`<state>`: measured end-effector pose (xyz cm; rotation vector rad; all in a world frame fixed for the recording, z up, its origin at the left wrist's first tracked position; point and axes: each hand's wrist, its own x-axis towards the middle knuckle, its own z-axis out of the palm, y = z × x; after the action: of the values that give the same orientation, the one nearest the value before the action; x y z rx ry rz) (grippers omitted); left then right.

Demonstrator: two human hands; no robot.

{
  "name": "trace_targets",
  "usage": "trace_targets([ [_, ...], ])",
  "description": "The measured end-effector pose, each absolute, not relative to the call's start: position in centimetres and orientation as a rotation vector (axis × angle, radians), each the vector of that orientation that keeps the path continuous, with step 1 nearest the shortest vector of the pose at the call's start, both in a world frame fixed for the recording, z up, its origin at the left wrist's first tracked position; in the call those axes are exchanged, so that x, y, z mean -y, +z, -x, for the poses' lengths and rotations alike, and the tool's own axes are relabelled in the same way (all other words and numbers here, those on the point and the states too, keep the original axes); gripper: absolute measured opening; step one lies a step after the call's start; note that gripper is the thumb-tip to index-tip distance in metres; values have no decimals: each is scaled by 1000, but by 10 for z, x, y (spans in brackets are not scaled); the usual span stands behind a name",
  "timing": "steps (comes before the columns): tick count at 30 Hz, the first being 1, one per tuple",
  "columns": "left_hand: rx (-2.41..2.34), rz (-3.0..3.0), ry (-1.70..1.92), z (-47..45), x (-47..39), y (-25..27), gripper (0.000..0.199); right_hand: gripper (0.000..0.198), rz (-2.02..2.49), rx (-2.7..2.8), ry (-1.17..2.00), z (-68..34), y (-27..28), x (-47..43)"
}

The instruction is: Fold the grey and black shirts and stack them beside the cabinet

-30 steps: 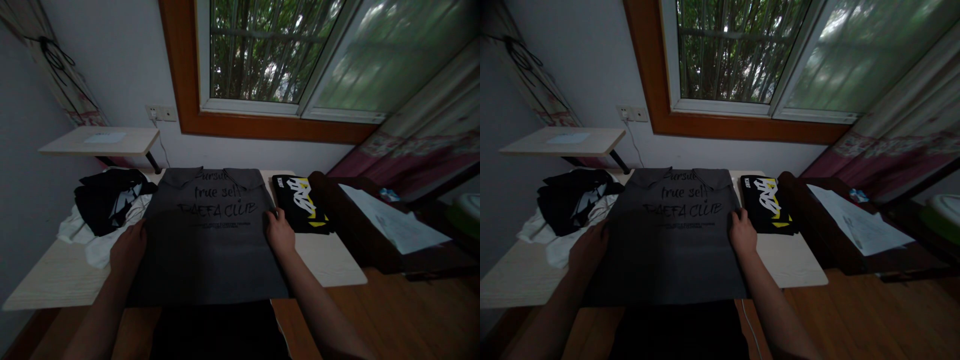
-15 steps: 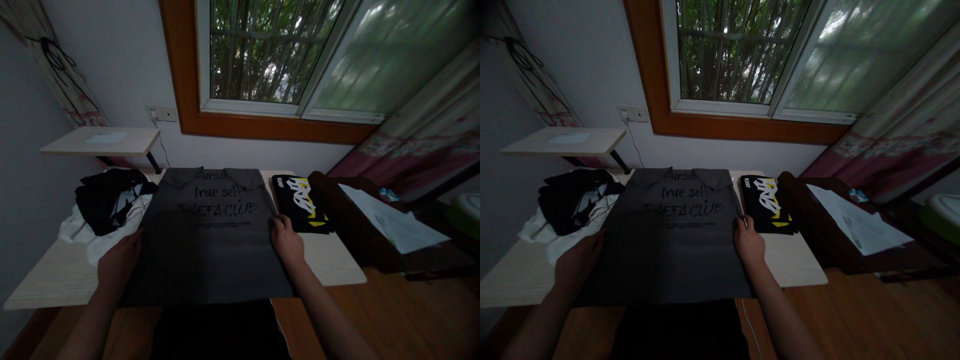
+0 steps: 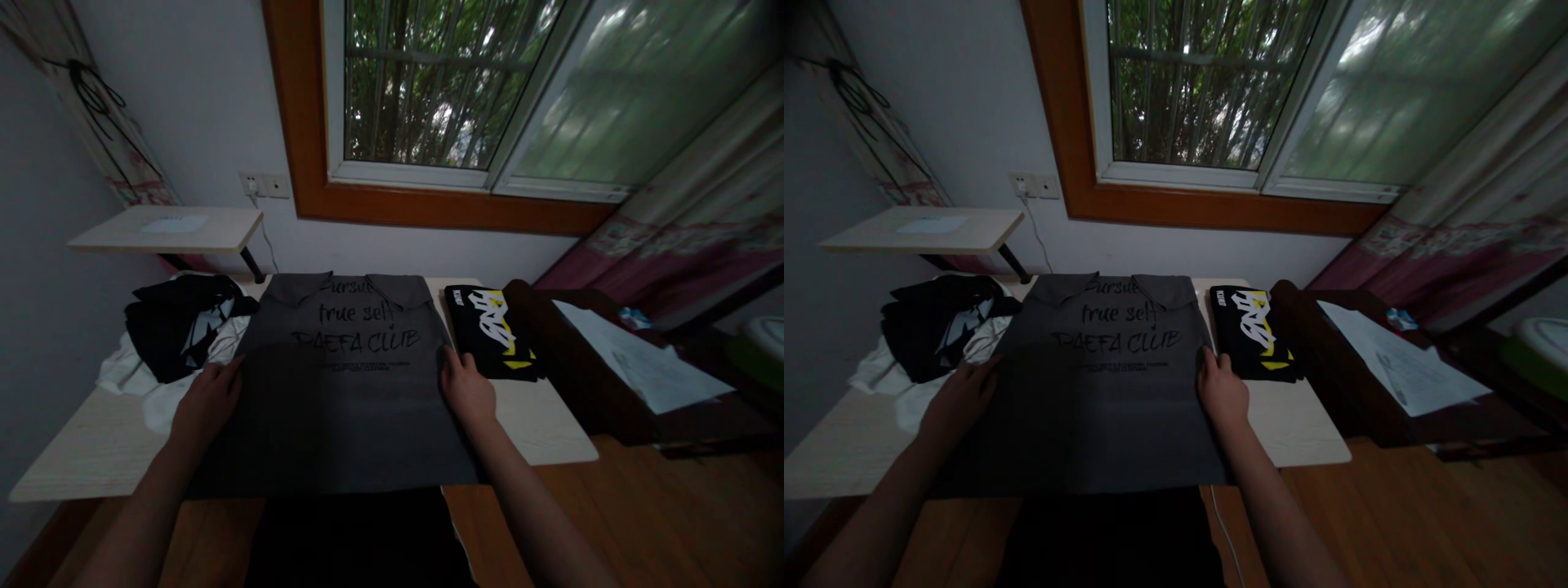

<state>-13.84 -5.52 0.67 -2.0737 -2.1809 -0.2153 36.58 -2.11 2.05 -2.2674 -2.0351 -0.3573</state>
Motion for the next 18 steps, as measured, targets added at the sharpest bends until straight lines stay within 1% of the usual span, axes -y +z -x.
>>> trace_targets([
  [6,2212,2030,-60,122,33,14,51,38,2295,2120,-334,-356,31,7],
  [12,2354,1982,-40,126,37,14,50,36,2329,2196,-285,-362,35,6],
  [18,2489,2070,48,143,51,12,53,40,2442,2201,-195,-370,32,17],
])
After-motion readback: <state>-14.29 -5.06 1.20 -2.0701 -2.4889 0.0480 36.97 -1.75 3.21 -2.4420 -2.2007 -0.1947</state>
